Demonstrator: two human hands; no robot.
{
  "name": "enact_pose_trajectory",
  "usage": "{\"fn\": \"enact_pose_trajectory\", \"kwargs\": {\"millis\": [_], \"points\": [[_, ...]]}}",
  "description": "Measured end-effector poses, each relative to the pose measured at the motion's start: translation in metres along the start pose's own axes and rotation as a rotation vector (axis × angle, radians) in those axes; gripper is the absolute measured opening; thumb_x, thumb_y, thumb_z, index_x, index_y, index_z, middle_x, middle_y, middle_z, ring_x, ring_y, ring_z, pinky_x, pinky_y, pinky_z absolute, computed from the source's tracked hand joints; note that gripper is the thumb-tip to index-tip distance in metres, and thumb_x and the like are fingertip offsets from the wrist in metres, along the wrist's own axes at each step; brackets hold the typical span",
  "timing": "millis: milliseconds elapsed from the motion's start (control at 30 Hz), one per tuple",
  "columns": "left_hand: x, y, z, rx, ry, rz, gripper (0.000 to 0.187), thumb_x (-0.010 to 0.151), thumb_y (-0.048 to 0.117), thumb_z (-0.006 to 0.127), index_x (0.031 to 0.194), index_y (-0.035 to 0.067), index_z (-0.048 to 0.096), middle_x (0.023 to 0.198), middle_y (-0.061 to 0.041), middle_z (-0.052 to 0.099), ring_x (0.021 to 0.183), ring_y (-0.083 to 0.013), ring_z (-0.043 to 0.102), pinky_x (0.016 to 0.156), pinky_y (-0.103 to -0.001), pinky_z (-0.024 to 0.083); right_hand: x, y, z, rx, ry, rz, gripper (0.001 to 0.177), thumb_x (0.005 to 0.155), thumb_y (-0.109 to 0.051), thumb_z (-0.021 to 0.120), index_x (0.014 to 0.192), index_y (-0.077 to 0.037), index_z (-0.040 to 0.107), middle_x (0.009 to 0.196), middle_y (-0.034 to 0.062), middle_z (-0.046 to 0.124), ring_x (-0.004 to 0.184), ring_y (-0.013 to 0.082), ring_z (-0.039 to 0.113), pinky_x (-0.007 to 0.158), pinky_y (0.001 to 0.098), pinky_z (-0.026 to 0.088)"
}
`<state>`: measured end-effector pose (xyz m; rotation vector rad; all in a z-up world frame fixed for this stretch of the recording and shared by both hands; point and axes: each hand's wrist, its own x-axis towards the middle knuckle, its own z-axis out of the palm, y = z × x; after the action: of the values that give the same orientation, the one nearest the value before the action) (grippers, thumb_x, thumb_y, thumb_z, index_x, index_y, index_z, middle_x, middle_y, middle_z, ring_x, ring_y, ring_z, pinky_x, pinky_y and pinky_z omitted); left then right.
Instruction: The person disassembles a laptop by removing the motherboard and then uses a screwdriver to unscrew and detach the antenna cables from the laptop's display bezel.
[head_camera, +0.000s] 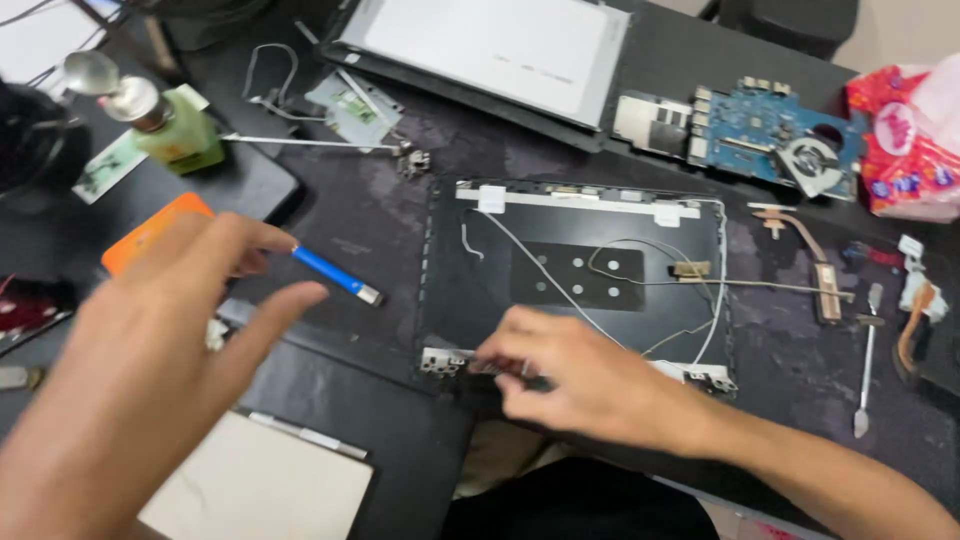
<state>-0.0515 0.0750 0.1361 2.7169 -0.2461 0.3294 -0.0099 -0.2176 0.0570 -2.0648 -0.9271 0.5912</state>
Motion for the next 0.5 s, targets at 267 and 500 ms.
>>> {"fn": "enact_pose_trajectory", "kwargs": {"millis": [267, 500], "points": [[0.083, 0.08, 0.149, -0.308, -0.35, 0.306, 0.028, 0.089, 0.027, 0.071, 0.104, 0.004, 0.066, 0.096, -0.014, 0.064, 0.095, -0.0368, 0.063, 0.081, -0.047, 0.05, -0.116, 0.151, -0.089, 0.483, 0.845, 0.045, 0.02, 0.106, -0.003, 0.057, 0.126, 0.001, 0.058, 0.121, 0.0145, 0.068, 0.113, 0.0193, 0.068, 0.101, 0.0352, 0.056], [0.165, 0.137, 0.276, -0.323, -0.077, 0.537, 0.025, 0.09, 0.015, 0.069, 0.111, 0.001, 0.064, 0.105, -0.017, 0.059, 0.099, -0.0361, 0.058, 0.085, -0.046, 0.047, -0.13, 0.201, -0.079, 0.692, 1.243, -0.057, 0.017, 0.114, -0.002, 0.052, 0.13, -0.002, 0.049, 0.123, 0.0158, 0.066, 0.114, 0.0257, 0.07, 0.104, 0.0399, 0.058]]}}
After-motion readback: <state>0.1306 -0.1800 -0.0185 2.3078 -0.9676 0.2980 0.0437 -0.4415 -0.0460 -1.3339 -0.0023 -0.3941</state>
